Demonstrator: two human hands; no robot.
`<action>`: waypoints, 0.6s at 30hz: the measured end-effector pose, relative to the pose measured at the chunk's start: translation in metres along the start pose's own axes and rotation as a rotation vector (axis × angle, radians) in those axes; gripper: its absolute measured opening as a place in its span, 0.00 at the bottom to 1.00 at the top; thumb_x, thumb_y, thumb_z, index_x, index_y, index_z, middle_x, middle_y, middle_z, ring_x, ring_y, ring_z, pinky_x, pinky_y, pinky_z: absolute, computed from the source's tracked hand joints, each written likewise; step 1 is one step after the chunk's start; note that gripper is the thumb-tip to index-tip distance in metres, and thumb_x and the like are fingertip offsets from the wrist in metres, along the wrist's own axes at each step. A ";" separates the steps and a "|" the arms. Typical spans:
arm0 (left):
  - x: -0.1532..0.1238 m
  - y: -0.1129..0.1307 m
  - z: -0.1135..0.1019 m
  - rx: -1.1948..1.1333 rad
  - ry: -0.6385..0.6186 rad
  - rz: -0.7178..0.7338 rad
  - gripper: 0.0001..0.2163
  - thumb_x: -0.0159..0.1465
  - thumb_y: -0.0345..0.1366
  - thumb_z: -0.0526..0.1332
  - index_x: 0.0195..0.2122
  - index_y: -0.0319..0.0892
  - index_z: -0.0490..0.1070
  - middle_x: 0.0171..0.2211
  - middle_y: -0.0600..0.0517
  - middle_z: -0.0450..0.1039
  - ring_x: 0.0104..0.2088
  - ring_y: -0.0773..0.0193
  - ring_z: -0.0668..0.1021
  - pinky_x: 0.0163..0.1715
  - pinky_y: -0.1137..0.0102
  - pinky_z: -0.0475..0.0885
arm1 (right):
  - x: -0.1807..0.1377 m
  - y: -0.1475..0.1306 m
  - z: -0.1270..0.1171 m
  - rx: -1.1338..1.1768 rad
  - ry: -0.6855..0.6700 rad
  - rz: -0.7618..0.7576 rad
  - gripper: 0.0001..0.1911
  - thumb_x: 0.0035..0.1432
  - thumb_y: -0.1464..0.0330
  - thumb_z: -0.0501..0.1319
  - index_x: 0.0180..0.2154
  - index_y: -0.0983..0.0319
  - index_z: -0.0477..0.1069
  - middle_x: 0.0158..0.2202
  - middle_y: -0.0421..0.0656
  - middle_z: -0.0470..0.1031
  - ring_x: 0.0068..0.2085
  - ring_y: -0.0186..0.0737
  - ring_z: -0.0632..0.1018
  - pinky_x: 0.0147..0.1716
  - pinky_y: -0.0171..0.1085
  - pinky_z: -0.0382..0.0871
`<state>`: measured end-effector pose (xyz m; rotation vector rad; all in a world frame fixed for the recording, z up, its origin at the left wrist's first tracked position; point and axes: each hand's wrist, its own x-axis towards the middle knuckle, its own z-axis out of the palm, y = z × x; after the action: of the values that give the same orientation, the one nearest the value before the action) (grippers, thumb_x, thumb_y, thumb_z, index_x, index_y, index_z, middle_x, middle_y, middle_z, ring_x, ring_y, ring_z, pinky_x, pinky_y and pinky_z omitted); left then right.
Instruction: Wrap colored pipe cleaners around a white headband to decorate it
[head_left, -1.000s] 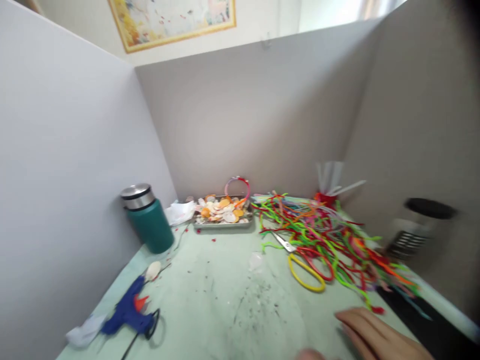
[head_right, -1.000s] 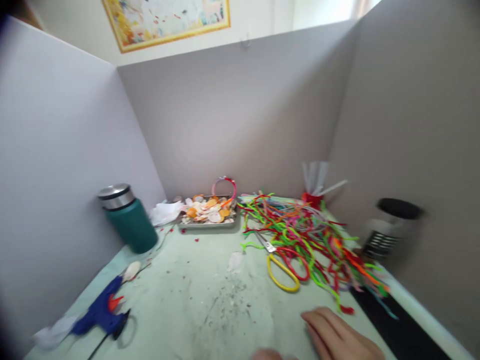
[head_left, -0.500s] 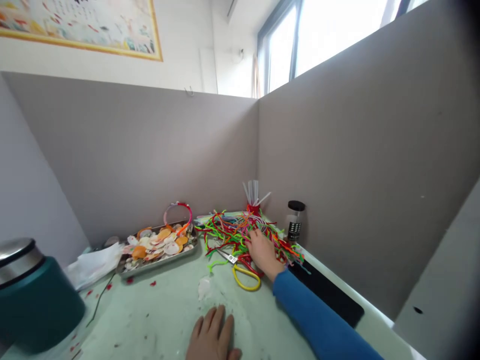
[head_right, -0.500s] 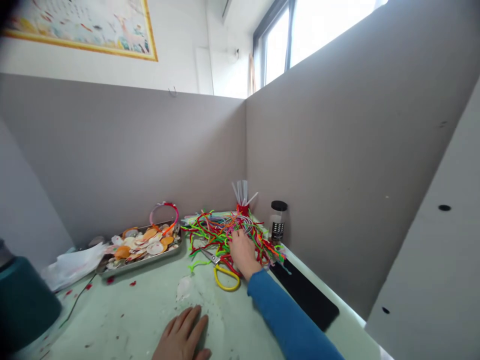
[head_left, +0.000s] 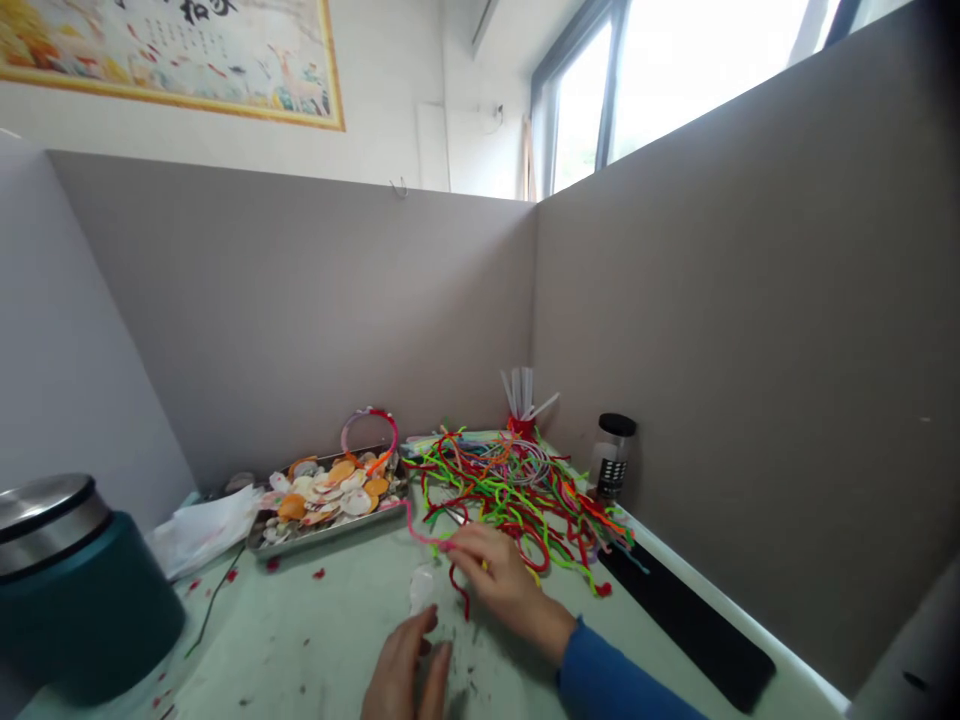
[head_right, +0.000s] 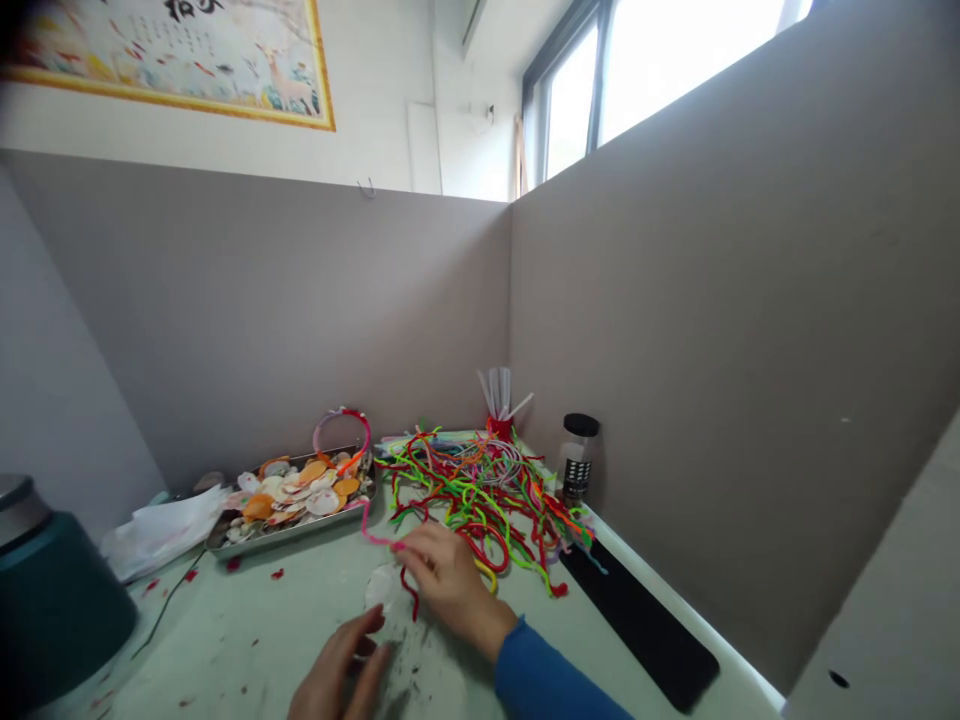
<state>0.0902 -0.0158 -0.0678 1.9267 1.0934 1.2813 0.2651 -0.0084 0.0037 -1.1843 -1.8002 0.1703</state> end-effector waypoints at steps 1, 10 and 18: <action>0.003 0.006 -0.005 -0.096 0.046 -0.153 0.19 0.57 0.48 0.57 0.43 0.42 0.73 0.37 0.45 0.76 0.33 0.59 0.77 0.31 0.69 0.73 | -0.009 -0.005 0.005 -0.001 -0.067 -0.056 0.14 0.63 0.65 0.50 0.34 0.61 0.72 0.33 0.44 0.73 0.36 0.38 0.71 0.36 0.35 0.62; 0.014 0.031 -0.024 -0.713 0.198 -0.621 0.16 0.50 0.44 0.65 0.33 0.36 0.73 0.25 0.52 0.72 0.19 0.72 0.68 0.18 0.77 0.63 | -0.037 -0.012 0.029 -0.257 -0.301 -0.184 0.09 0.61 0.67 0.53 0.39 0.60 0.71 0.34 0.45 0.72 0.37 0.40 0.68 0.37 0.37 0.60; 0.021 0.033 -0.040 -0.740 0.383 -0.589 0.15 0.53 0.44 0.63 0.38 0.40 0.70 0.19 0.59 0.66 0.16 0.74 0.64 0.16 0.79 0.61 | -0.036 0.004 0.027 -0.269 -0.227 -0.033 0.09 0.61 0.70 0.53 0.34 0.61 0.71 0.31 0.44 0.72 0.35 0.37 0.69 0.34 0.35 0.59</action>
<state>0.0676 -0.0132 -0.0163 0.7630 1.0414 1.4451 0.2504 -0.0243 -0.0356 -1.3661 -2.0897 0.0456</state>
